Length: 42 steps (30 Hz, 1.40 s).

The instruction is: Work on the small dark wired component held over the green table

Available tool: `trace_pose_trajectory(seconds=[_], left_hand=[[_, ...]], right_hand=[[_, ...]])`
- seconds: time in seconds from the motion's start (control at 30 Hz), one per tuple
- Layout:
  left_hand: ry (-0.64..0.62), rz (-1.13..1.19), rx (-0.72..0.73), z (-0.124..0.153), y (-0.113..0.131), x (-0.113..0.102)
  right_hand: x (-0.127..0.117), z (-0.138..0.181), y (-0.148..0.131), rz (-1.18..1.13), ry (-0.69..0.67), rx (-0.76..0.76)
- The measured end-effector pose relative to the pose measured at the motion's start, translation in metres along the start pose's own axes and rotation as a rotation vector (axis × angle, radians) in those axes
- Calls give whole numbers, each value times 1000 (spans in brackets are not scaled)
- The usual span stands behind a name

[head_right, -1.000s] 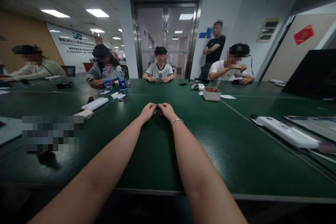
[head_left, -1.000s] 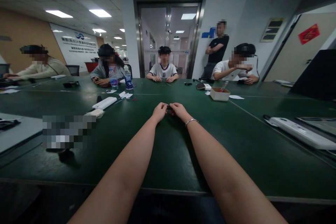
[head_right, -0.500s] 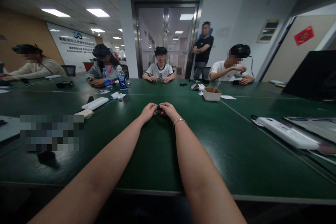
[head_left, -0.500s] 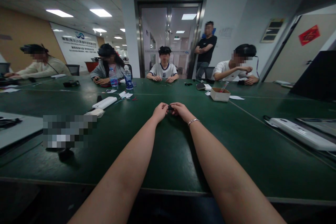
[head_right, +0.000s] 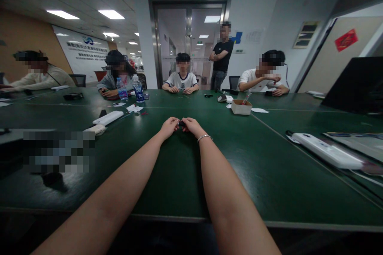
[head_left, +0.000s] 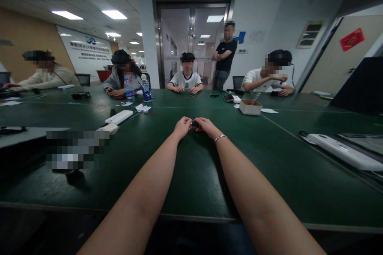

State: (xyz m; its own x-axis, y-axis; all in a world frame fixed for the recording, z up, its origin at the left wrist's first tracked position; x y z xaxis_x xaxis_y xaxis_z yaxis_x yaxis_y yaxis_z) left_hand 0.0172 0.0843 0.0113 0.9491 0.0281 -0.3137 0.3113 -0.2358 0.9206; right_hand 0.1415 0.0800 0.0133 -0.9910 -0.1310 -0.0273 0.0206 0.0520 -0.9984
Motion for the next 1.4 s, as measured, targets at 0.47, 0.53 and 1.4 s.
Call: trace_pose_trajectory(seconds=[0.47, 0.53, 1.4], left_hand=[[12, 65, -18, 5, 7, -4], [9, 70, -14, 6, 8, -4], [-31, 161, 38, 1, 3, 1]], right_hand=[[-5, 0, 4, -141, -34, 24], [-4, 0, 3, -149, -38, 26], [-7, 6, 1, -288, -41, 51]])
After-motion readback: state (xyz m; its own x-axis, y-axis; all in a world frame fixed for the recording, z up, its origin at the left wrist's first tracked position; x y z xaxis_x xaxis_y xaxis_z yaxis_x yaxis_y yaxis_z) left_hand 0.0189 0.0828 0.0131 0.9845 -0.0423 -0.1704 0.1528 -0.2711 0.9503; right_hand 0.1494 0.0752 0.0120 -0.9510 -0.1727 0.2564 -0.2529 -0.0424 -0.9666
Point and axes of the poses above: each hand's wrist, its own z-axis away from the middle knuckle, its own x-axis out of the palm, y = z × x, the point moved 9 cm from there along -z, towards the middle knuckle, and after that the axes turned 6 degrees about -z, right-handed, at the moved point
